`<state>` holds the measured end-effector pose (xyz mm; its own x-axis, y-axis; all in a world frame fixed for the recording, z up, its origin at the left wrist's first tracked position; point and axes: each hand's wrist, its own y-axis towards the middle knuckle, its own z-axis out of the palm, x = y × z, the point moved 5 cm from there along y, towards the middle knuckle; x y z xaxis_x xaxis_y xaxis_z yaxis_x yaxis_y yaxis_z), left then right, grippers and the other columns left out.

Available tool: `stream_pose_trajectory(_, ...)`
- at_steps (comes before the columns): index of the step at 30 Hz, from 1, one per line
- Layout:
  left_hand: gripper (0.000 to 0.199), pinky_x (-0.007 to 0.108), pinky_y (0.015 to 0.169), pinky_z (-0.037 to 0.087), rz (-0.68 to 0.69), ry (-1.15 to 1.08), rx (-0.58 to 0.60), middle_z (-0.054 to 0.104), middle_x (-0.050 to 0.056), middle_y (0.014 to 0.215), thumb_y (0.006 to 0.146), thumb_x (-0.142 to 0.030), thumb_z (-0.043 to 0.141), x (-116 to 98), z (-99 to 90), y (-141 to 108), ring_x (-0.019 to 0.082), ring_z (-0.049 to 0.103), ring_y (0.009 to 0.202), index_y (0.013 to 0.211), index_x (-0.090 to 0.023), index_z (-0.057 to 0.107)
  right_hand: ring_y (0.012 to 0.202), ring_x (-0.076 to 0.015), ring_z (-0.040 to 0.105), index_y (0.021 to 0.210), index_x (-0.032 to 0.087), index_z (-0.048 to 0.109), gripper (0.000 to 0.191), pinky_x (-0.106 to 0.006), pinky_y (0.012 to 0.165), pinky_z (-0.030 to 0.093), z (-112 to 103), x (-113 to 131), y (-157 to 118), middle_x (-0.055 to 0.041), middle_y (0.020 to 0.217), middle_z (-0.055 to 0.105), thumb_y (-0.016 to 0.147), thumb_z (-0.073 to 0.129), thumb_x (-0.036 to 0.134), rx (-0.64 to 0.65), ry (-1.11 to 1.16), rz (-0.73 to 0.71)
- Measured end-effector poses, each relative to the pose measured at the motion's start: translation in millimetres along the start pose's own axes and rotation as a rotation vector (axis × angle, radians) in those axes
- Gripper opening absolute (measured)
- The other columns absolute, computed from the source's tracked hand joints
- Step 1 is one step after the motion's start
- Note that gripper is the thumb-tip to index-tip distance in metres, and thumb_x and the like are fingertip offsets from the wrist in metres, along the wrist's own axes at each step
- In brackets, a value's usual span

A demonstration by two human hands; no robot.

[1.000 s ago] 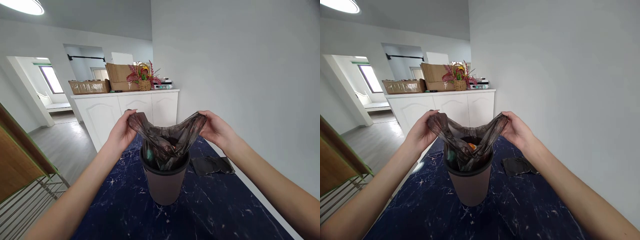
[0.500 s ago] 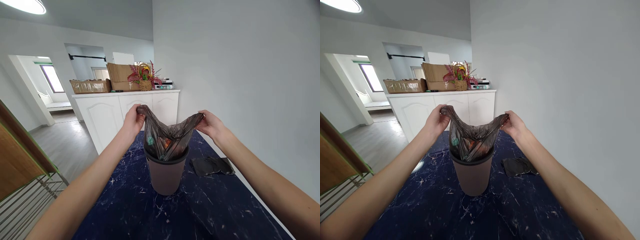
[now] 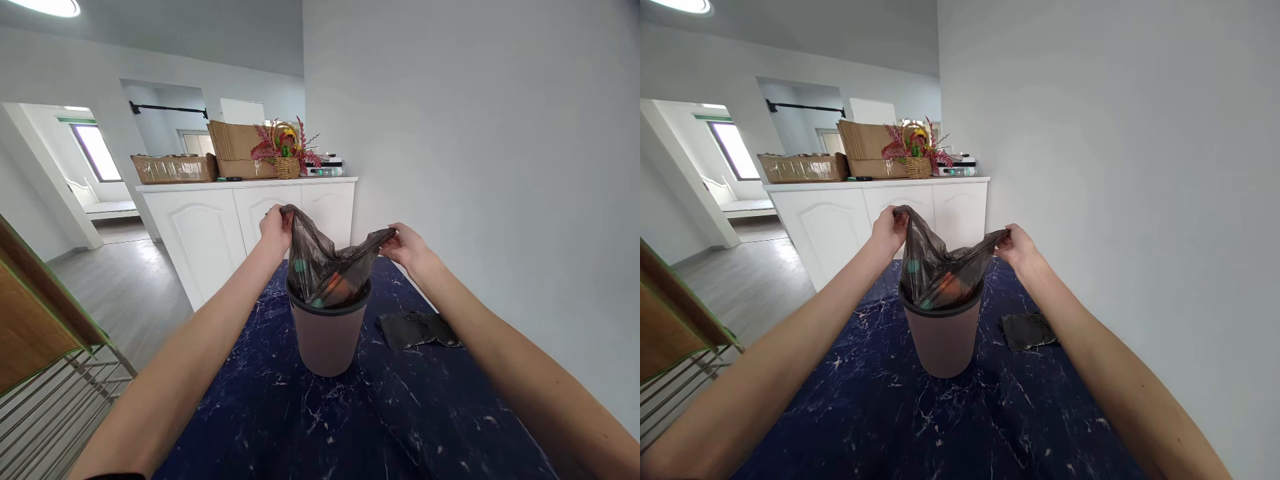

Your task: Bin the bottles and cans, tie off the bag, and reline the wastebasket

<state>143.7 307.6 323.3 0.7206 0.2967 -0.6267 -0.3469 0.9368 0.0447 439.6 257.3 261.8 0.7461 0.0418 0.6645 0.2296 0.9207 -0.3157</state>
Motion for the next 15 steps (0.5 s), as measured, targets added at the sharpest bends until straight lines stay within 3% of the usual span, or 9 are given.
stream_pose_trajectory(1,0.003,0.026,0.074,0.06,0.006,-0.002,-0.013,0.071,0.003,0.09,0.1,-0.015,0.068,1,0.6,4,0.013,0.068,0.075,0.104,-0.013,0.068,0.084,-0.0167,0.072,0.119,0.016,0.067,0.022,-0.033,0.074,0.064,1,0,4,-0.004,0.105,0.072,0.108,0.067,0.034,-0.005,0.007,-0.001)
stream_pose_trajectory(5,0.04,0.047,0.094,0.063,0.013,-0.01,-0.04,0.068,0.012,0.136,0.104,-0.039,0.071,5,-0.8,17,0.026,0.071,0.113,0.137,-0.018,0.065,0.11,-0.0241,0.072,0.136,0.018,0.066,0.038,-0.044,0.092,0.064,2,-5,15,-0.0101,0.133,0.069,0.106,0.071,0.039,-0.012,0.04,-0.005)
stream_pose_trajectory(10,0.041,0.049,0.098,0.062,-0.034,0.001,0.029,0.067,0.012,0.139,0.104,-0.039,0.071,12,0.3,22,0.027,0.07,0.117,0.139,-0.018,0.065,0.114,-0.0256,0.072,0.138,0.018,0.065,0.039,-0.047,0.095,0.063,-3,-14,19,-0.0107,0.137,0.068,0.106,0.071,0.039,0.013,0.071,0.029)
stream_pose_trajectory(15,0.041,0.049,0.097,0.063,-0.071,0.006,0.103,0.067,0.012,0.138,0.103,-0.039,0.071,28,16.1,19,0.027,0.07,0.117,0.138,-0.018,0.065,0.113,-0.0255,0.072,0.138,0.018,0.065,0.039,-0.046,0.095,0.064,-5,-14,27,-0.0107,0.136,0.068,0.106,0.071,0.039,0.013,0.091,0.03)
